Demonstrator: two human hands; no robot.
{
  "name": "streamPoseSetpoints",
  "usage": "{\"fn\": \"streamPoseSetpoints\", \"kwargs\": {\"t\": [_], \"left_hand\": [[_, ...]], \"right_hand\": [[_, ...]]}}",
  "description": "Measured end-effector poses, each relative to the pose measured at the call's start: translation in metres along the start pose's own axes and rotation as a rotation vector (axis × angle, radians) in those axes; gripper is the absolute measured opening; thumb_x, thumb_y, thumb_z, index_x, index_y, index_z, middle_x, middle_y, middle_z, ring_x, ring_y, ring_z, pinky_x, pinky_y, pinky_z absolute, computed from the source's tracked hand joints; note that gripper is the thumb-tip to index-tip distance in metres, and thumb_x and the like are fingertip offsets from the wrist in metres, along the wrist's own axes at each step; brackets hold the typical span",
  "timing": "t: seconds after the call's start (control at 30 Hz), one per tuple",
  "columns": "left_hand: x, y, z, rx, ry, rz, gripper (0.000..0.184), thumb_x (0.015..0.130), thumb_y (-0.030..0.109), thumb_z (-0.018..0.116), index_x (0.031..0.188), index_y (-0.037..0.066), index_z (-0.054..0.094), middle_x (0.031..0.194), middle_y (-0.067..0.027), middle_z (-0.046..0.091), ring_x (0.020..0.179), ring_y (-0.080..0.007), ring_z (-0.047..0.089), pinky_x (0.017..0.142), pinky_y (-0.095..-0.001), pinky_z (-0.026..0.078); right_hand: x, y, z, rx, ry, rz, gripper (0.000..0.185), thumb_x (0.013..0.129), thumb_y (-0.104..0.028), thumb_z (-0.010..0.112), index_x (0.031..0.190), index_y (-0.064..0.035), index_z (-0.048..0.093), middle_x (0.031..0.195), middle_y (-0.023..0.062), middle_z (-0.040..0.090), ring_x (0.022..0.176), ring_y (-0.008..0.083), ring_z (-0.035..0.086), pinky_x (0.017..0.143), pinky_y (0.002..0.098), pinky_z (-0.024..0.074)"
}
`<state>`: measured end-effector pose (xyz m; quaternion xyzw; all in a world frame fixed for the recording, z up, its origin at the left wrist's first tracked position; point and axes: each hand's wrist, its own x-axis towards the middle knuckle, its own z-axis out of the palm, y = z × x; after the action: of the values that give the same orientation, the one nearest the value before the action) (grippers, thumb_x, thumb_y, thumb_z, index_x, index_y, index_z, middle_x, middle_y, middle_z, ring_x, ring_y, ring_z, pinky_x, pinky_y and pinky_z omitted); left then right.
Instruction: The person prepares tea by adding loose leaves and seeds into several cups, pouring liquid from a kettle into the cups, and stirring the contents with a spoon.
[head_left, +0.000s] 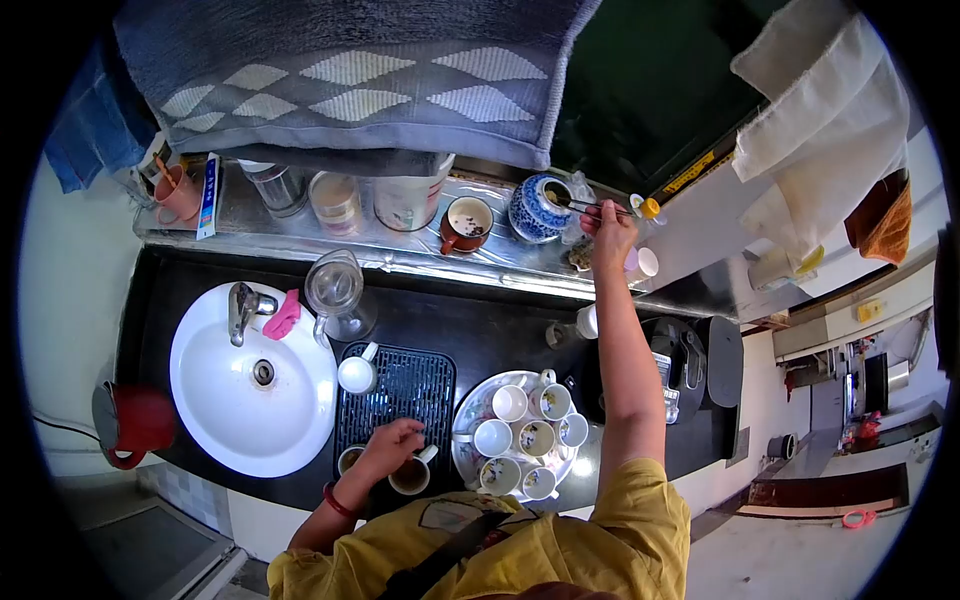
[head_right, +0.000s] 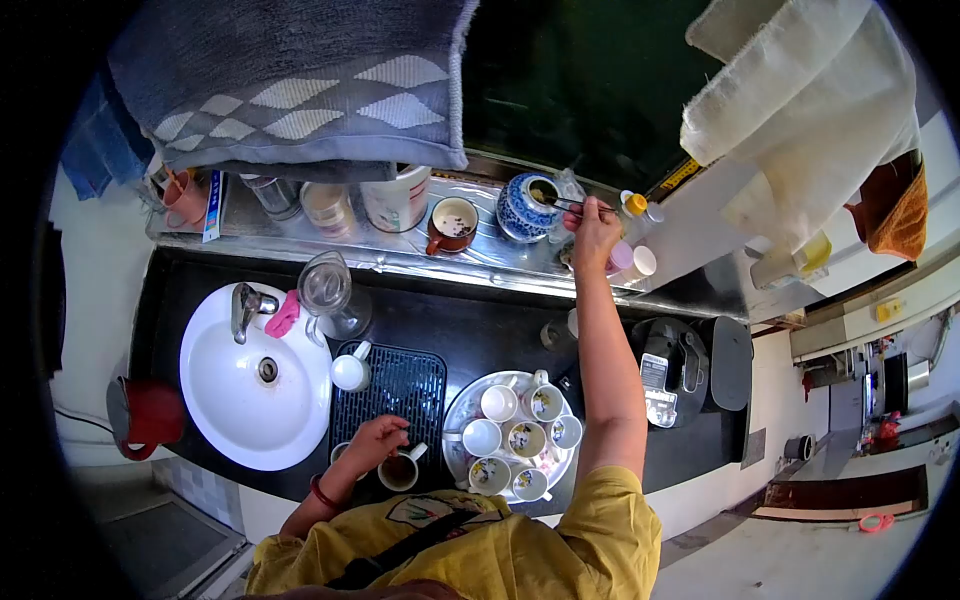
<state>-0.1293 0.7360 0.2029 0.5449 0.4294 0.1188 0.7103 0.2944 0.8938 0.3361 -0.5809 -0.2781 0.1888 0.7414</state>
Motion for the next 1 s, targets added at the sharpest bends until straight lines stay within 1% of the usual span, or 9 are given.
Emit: {"fn": "streamPoseSetpoints", "kwargs": {"t": [0.1,0.2,0.27,0.37,0.47,0.53,0.6,0.7,1.0], "left_hand": [[0.006,0.012,0.002,0.018,-0.014,-0.034,0.023,0.084,0.011,0.056,0.105,0.001,0.055,0.079,-0.0041,0.062,0.063,-0.0082,0.056,0.056,-0.0218,0.047],[0.027,0.034,-0.001,0.2,0.0,0.162,0.022,0.082,0.012,0.06,0.101,0.003,0.058,0.079,-0.0041,0.063,0.065,-0.0091,0.057,0.058,-0.023,0.047],[0.046,0.078,-0.002,0.41,0.071,0.371,0.019,0.079,0.014,0.064,0.094,0.003,0.061,0.079,-0.0056,0.063,0.066,-0.0106,0.058,0.06,-0.0246,0.048],[0.095,0.143,0.003,0.599,0.278,0.746,0.01,0.071,0.011,0.066,0.078,0.005,0.063,0.069,-0.0085,0.053,0.061,-0.0225,0.056,0.055,-0.0314,0.044],[0.158,0.201,0.016,0.756,0.479,0.997,0.008,0.074,0.014,0.061,0.075,0.006,0.063,0.077,-0.01,0.055,0.075,-0.0285,0.056,0.064,-0.0372,0.045],[0.191,0.238,0.028,0.835,0.522,0.987,0.008,0.073,0.014,0.062,0.074,0.007,0.064,0.077,-0.0097,0.054,0.078,-0.0278,0.054,0.066,-0.038,0.045],[0.229,0.261,0.039,0.865,0.559,1.117,0.01,0.07,0.014,0.064,0.077,0.007,0.065,0.078,-0.0089,0.052,0.08,-0.0271,0.053,0.068,-0.0379,0.044],[0.253,0.294,0.058,0.946,0.661,1.087,0.013,0.068,0.015,0.066,0.078,0.008,0.066,0.08,-0.0086,0.051,0.084,-0.0264,0.051,0.07,-0.038,0.043],[0.3,0.303,0.071,1.24,0.711,1.083,0.01,0.065,0.017,0.065,0.072,0.01,0.067,0.082,-0.0084,0.052,0.09,-0.0255,0.049,0.075,-0.0392,0.039]], "right_hand": [[-0.005,-0.001,-0.004,0.047,0.021,0.01,0.02,0.089,-0.015,0.05,0.09,0.0045,0.054,0.072,0.0122,0.061,0.053,0.0158,0.058,0.047,0.0242,0.0501],[-0.008,0.001,-0.008,0.074,0.048,-0.014,0.02,0.089,-0.015,0.05,0.091,0.0045,0.054,0.073,0.0123,0.061,0.054,0.0156,0.058,0.048,0.024,0.0501],[-0.011,0.003,-0.011,0.093,0.053,-0.028,0.02,0.089,-0.015,0.05,0.091,0.0043,0.054,0.073,0.0124,0.061,0.054,0.0156,0.059,0.049,0.0239,0.0502],[-0.015,0.005,-0.014,0.119,0.055,-0.023,0.021,0.089,-0.016,0.05,0.092,0.0044,0.054,0.074,0.0125,0.061,0.056,0.0156,0.059,0.051,0.0239,0.0503],[-0.019,0.003,-0.016,0.133,0.047,-0.012,0.022,0.09,-0.017,0.05,0.09,0.0048,0.055,0.076,0.0126,0.061,0.058,0.0159,0.06,0.053,0.0244,0.0503],[-0.022,-0.001,-0.015,0.126,0.036,-0.028,0.022,0.09,-0.017,0.05,0.09,0.0048,0.055,0.076,0.0127,0.061,0.059,0.0157,0.06,0.053,0.0244,0.0503],[-0.022,-0.004,-0.015,0.112,0.009,-0.057,0.022,0.09,-0.017,0.049,0.091,0.0049,0.055,0.076,0.013,0.061,0.059,0.0151,0.06,0.054,0.0242,0.0502],[-0.019,0.0,-0.017,0.081,-0.032,-0.092,0.022,0.09,-0.018,0.05,0.093,0.0035,0.056,0.076,0.0115,0.061,0.06,0.0141,0.059,0.054,0.0241,0.05],[-0.02,0.002,-0.015,-0.013,-0.109,-0.175,0.021,0.089,-0.017,0.053,0.091,0.0033,0.058,0.075,0.0085,0.062,0.061,0.0114,0.059,0.056,0.0219,0.0492]]}}
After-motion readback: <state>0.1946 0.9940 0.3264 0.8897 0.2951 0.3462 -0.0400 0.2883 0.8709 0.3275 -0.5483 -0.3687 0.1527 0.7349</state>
